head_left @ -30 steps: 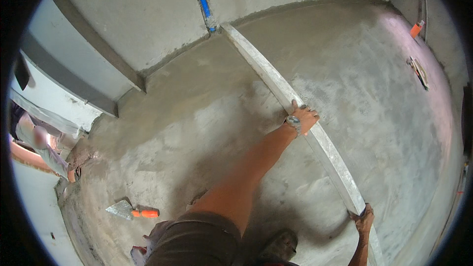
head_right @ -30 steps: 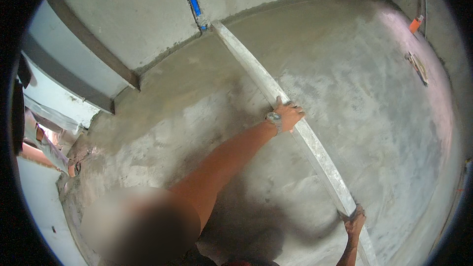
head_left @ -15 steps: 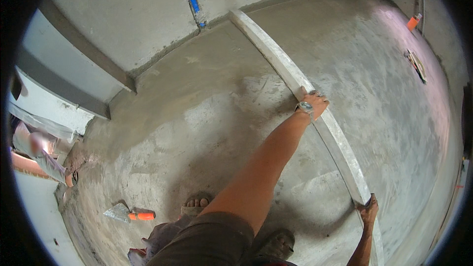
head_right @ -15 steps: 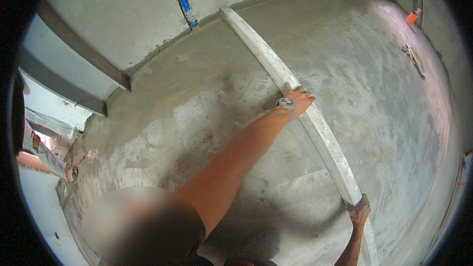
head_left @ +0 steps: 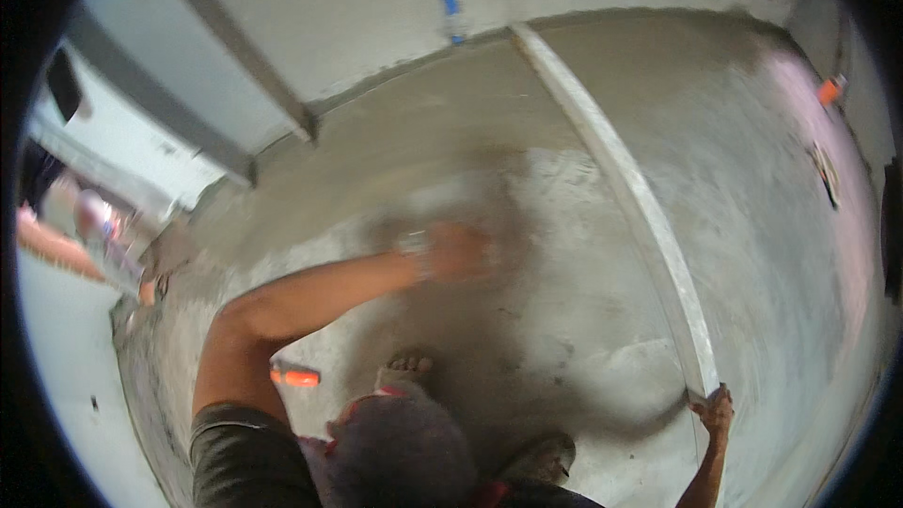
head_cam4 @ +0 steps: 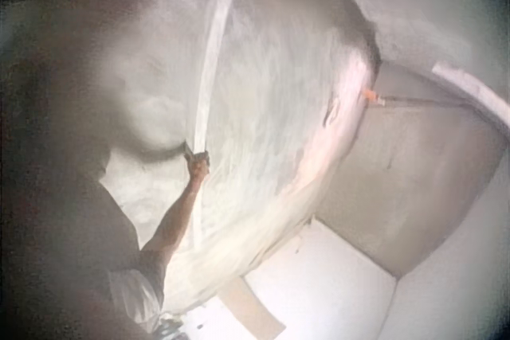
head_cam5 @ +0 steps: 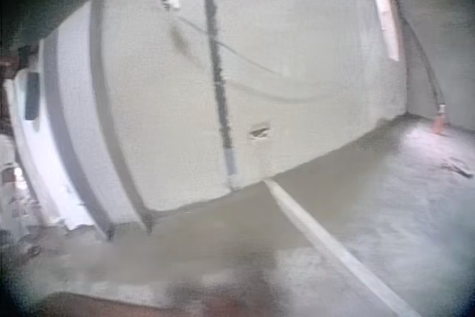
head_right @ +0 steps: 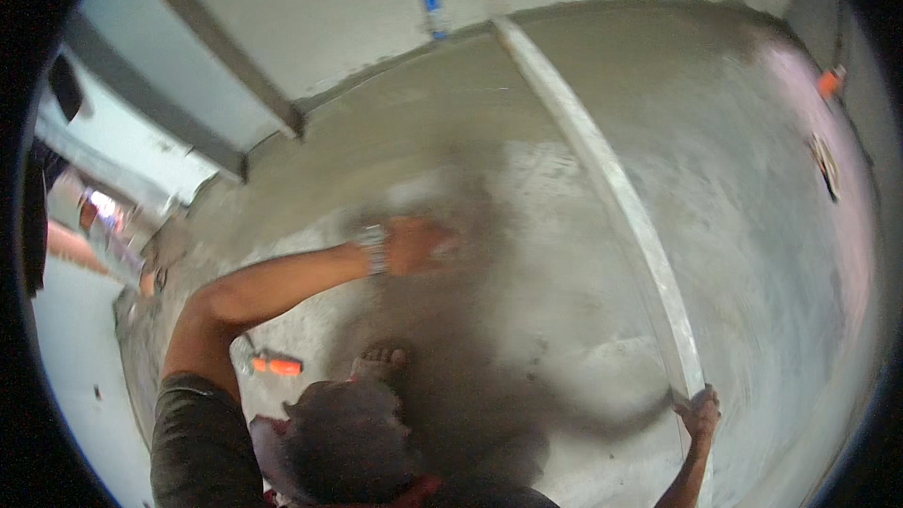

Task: The person uses a long straight edge to screed and level wet concrete on a floor, repeatedly dragging it across the surface. They also use a trowel to fill gaps and smooth the concrete around the edges and corners.

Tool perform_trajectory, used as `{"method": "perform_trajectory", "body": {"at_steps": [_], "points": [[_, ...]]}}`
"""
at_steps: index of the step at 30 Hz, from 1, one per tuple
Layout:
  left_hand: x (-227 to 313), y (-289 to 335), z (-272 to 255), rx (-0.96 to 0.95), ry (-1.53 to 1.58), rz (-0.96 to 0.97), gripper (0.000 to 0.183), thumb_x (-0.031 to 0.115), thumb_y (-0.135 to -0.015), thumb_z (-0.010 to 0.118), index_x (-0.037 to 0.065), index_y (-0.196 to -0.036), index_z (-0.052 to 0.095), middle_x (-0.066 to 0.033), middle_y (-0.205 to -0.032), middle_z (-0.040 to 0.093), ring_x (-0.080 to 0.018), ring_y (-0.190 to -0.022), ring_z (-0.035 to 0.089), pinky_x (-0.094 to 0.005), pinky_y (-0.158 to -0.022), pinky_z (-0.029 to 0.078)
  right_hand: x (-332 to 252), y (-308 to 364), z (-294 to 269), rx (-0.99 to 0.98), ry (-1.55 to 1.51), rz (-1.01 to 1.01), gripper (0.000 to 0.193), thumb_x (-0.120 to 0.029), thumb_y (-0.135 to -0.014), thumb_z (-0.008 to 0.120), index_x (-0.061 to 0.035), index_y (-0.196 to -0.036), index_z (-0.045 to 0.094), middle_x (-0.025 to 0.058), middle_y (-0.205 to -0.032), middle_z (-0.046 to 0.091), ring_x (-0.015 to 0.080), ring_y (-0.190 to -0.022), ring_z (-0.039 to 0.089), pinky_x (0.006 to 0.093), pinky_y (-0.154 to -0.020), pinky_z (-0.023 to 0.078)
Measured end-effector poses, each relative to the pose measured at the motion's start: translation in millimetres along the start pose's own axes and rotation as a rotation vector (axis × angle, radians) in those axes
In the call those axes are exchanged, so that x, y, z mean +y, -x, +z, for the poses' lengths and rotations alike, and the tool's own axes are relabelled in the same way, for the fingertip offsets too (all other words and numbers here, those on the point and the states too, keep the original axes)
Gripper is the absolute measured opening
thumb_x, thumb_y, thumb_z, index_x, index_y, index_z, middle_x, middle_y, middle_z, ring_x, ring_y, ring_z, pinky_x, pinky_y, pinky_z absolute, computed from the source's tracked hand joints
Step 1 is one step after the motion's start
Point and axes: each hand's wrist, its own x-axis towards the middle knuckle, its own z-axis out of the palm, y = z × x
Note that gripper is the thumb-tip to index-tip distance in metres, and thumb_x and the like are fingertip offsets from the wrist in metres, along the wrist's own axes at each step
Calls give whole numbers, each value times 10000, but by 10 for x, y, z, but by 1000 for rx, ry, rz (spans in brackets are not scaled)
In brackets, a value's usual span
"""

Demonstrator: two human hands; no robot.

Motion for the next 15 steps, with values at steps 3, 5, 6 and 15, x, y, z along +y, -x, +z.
{"method": "perform_trajectory", "body": {"at_steps": [3,5,6,15], "points": [[-800,1819,191,43,303,-612,378,307,-797,707,145,-1132,637,-105,-1091,665,-297,-1020,628,-394,-819,512,502,-374,207,17,-153,-332,798,-208,-578,847,-18,-1250,460,178,-1144,547,343,-1023,547,442,-888,447],[-1156,2956,646,354,335,-1211,588,498,-767,703,52,-1137,601,-154,-996,692,-329,-953,655,-423,-829,509,462,-669,151,-41,-211,-335,827,-223,-582,849,-3,-1269,443,199,-1179,527,356,-1038,533,444,-873,445],[-1206,3519,863,447,344,-1459,669,530,-764,695,33,-1191,562,-197,-1043,668,-354,-977,641,-428,-841,502,249,-815,22,-107,-156,-358,837,-224,-586,845,4,-1279,436,204,-1206,517,364,-1042,526,445,-865,444],[-585,4195,2374,770,1433,-1797,645,469,-796,699,39,-1244,523,-110,-1142,597,-281,-1013,588,-384,-798,512,-1760,-1964,37,-168,-223,-418,602,-174,-723,762,33,-1232,517,247,-1332,456,418,-1183,477,461,-1009,389]]}}
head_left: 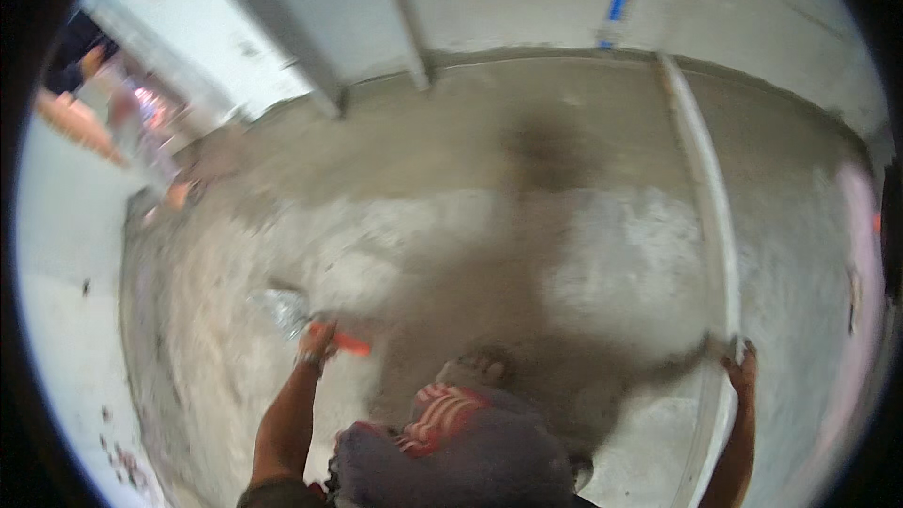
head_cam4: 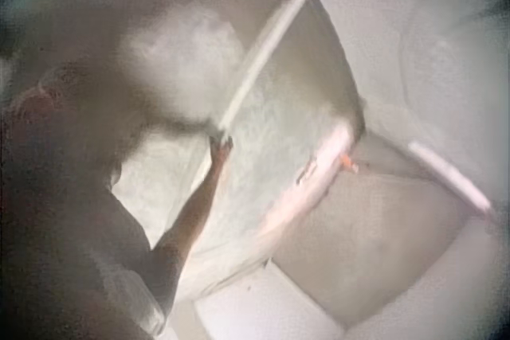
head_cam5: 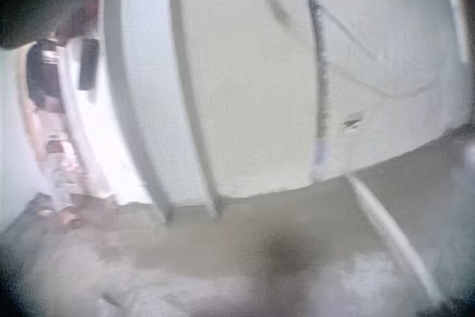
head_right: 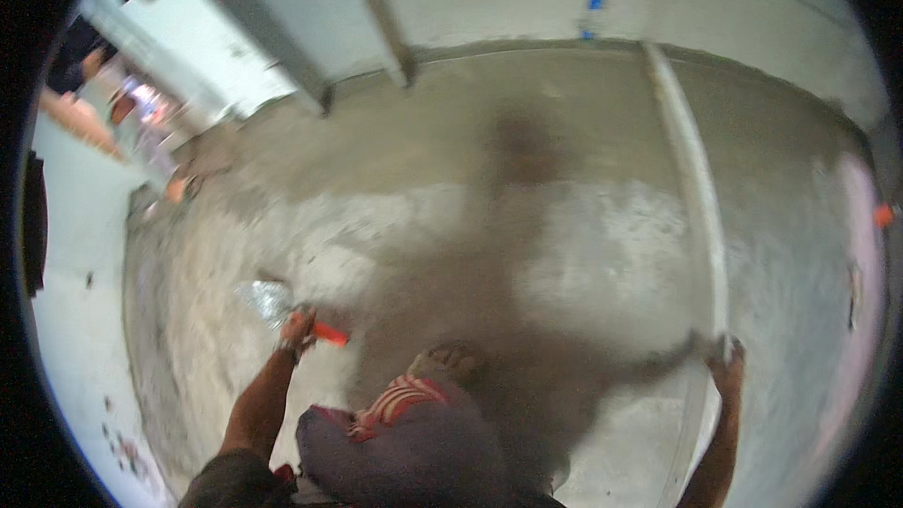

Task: The person uses a long straight edge to screed and level wet concrete on a floor, repeatedly dragging it across the surface. They also use a trowel to fill gaps and smooth the concrete around the edges and corners.

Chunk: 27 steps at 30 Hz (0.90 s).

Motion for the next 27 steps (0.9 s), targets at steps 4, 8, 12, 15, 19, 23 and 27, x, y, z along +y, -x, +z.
{"method": "perform_trajectory", "body": {"at_steps": [4,8,12,15,19,23,27], "points": [[-460,-347,-125,124,-35,300,432,321,-765,736,-48,-954,615,-153,-842,668,-290,-724,659,-384,-648,518,-372,-503,369,-63,187,65,821,-305,-662,826,43,-1293,433,221,-1185,565,395,-1107,520,444,-963,417],[425,-81,187,-106,-292,761,393,287,-818,695,-39,-1011,591,-135,-835,662,-223,-748,631,-351,-705,504,-183,-337,365,172,147,146,715,-333,-665,823,46,-1143,448,205,-968,629,396,-975,590,454,-829,484],[2034,893,1112,-480,-329,1023,326,231,-908,570,-1,-1137,579,-144,-1014,657,-266,-912,627,-363,-824,477,-740,-425,393,229,233,224,628,-388,-668,813,1,-975,427,230,-910,622,437,-887,612,467,-749,501],[2845,1162,2201,-531,-904,1360,483,384,-908,550,27,-1229,501,-229,-1101,613,-388,-965,619,-436,-843,476,-1055,-315,323,252,336,376,645,-428,-670,797,-3,-990,432,232,-948,606,428,-897,608,484,-741,491],[3620,1453,3842,-812,-1096,1527,576,474,-847,634,14,-1160,488,-213,-961,626,-333,-854,633,-432,-756,487,-1279,-294,268,259,303,402,629,-416,-676,796,-1,-982,436,213,-943,587,417,-888,606,492,-751,486],[4063,1821,4963,-1152,-1313,1235,526,502,-822,646,42,-1063,563,-102,-828,646,-173,-671,632,-335,-578,500,-1297,-341,273,248,309,418,625,-426,-681,791,3,-964,435,209,-942,574,411,-901,599,492,-755,482],[4285,1798,5639,-1103,-1464,1227,489,509,-838,613,58,-1027,609,-63,-811,657,-146,-650,628,-302,-556,496,-1368,-365,250,236,280,448,623,-432,-686,783,9,-955,434,212,-954,567,414,-918,589,492,-759,478]]}}
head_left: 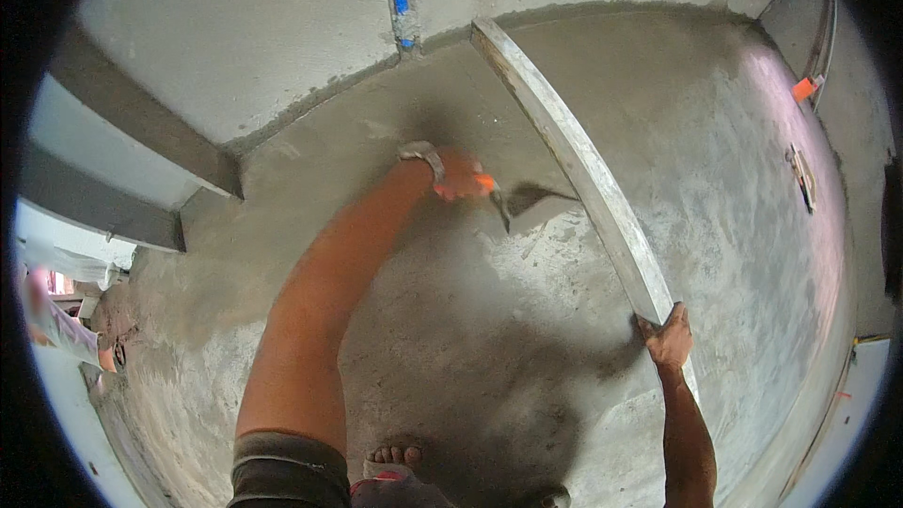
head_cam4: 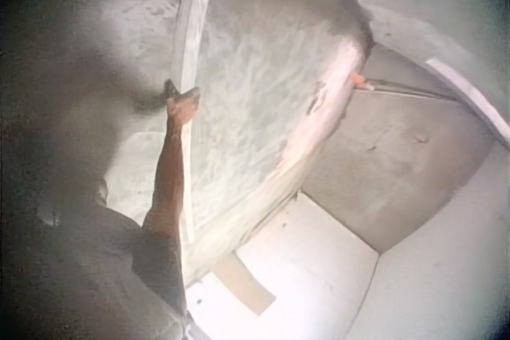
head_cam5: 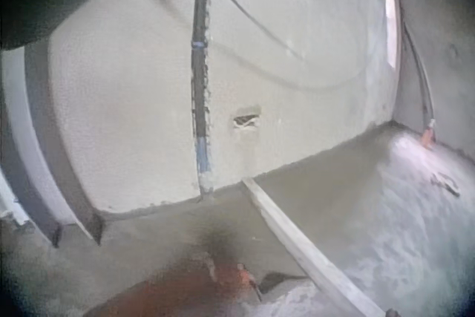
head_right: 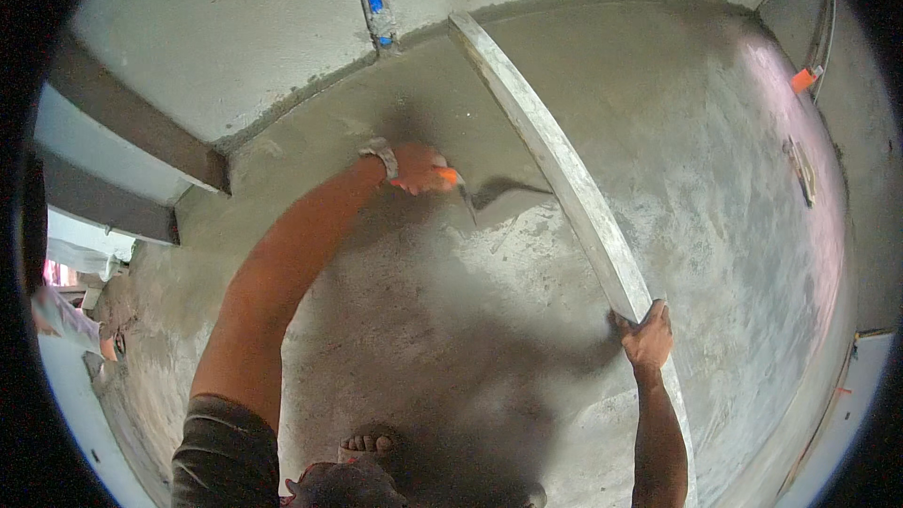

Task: The person uses a long straight edge to screed and level wet concrete on a floor, repeatedly dragging it across the surface. They also use a trowel to fill gaps and smooth the concrete around the edges and corners.

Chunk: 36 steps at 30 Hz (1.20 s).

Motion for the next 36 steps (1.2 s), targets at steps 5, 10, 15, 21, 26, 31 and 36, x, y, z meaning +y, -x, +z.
{"method": "perform_trajectory", "body": {"at_steps": [5,10,15,21,26,31,36], "points": [[-304,-162,-381,82,-81,-61,460,490,-874,574,85,-1083,632,-34,-816,656,-144,-670,626,-291,-609,501,89,4,35,64,21,-27,607,-416,-685,785,0,-954,434,193,-931,559,412,-906,589,490,-762,479],[-1164,-187,-607,271,75,-246,445,479,-897,551,110,-1128,642,-12,-791,632,-129,-639,594,-308,-633,494,15,-44,56,6,14,-22,560,-337,-683,791,-8,-960,433,187,-934,551,407,-910,583,485,-764,480],[-992,305,-871,589,32,-446,502,542,-888,523,65,-973,656,-23,-738,633,-143,-640,595,-354,-627,464,101,-21,69,25,30,-12,561,-319,-681,790,-9,-973,426,186,-960,544,412,-911,577,487,-760,478],[-780,152,-762,381,139,-126,496,517,-899,543,43,-990,657,-24,-740,621,-131,-637,591,-301,-638,467,63,-49,83,-3,22,17,573,-337,-685,787,-18,-987,419,185,-970,542,414,-921,574,491,-762,479],[-732,193,-673,217,-14,-150,501,525,-910,495,67,-1052,640,-28,-751,626,-142,-681,601,-324,-659,471,74,-32,88,15,51,7,581,-345,-685,785,-18,-995,417,182,-978,543,413,-925,575,493,-763,479],[-578,-21,-647,136,-190,-127,529,554,-922,438,69,-1030,619,-32,-723,617,-146,-690,597,-338,-663,467,123,-27,110,16,54,-2,594,-336,-685,786,-15,-1019,414,182,-992,540,411,-932,575,492,-770,480],[-753,-237,-653,272,-36,-262,494,488,-933,433,59,-955,677,-81,-823,676,-192,-756,641,-430,-718,475,110,-12,83,34,53,0,593,-329,-685,786,-17,-1024,412,178,-996,536,403,-947,571,489,-780,482]]}}
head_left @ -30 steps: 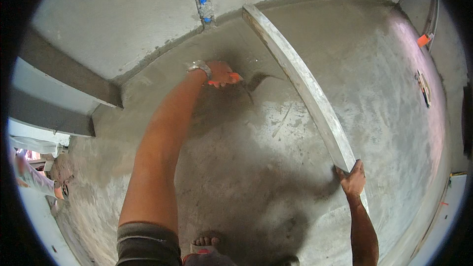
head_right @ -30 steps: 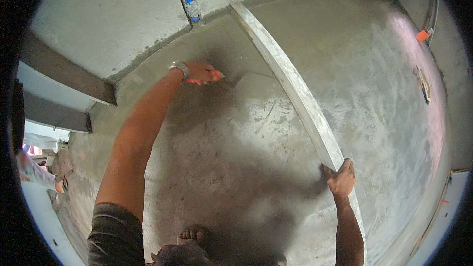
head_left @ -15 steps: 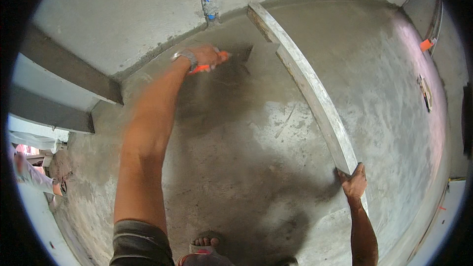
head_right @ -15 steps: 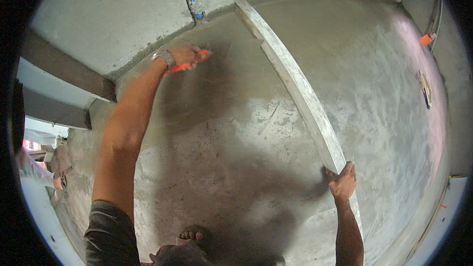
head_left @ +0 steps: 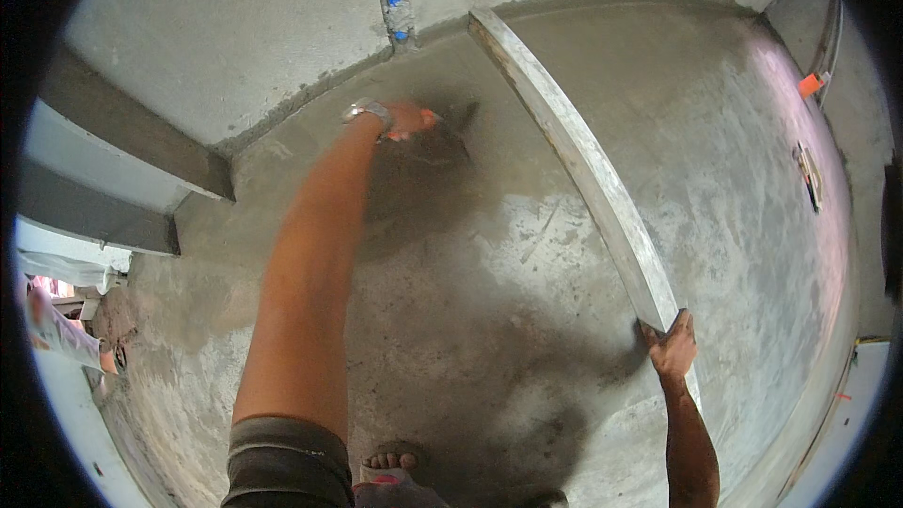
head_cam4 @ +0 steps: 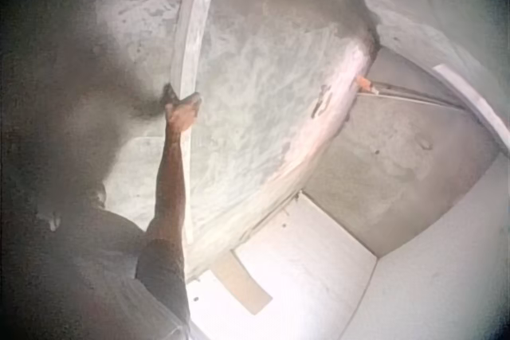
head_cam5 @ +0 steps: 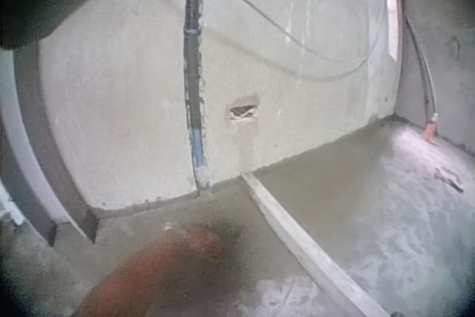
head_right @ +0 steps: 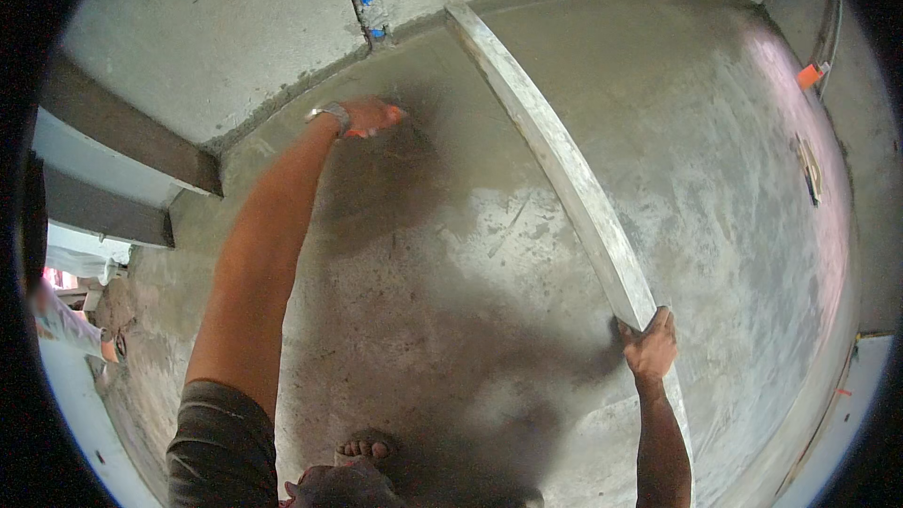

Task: The person uses a long straight edge to screed and level wet concrete on a floor, repeatedly dragging it across the surface. They also use a trowel to fill gaps and smooth the concrete around the edges and corners.

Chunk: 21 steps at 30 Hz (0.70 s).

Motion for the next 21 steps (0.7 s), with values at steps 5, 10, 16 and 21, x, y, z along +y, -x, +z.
{"method": "perform_trajectory", "body": {"at_steps": [5,10,16,21], "points": [[-457,639,-364,310,88,-187,485,506,-929,489,46,-982,634,-80,-763,612,-152,-685,575,-358,-702,472,-10,-25,23,-19,-24,-11,598,-339,-679,790,-26,-1021,412,174,-993,534,407,-946,570,492,-779,480],[-560,1082,-18,181,265,223,435,444,-935,512,72,-1136,614,-99,-818,631,-178,-805,598,-364,-793,468,-16,-9,7,19,-21,-22,583,-340,-678,790,-25,-996,417,183,-980,535,420,-937,565,495,-774,476],[-490,945,510,-15,-93,173,471,442,-917,484,83,-1202,595,-115,-914,654,-286,-927,608,-445,-869,443,-24,7,-28,26,-51,-30,585,-351,-676,790,-7,-967,418,214,-940,535,436,-926,559,495,-781,474],[-1419,904,177,90,12,-274,511,485,-911,478,74,-1179,621,-112,-962,679,-280,-946,626,-426,-862,447,-84,-32,35,4,-32,-37,602,-355,-674,793,5,-980,420,221,-948,537,438,-929,559,498,-785,472]]}}
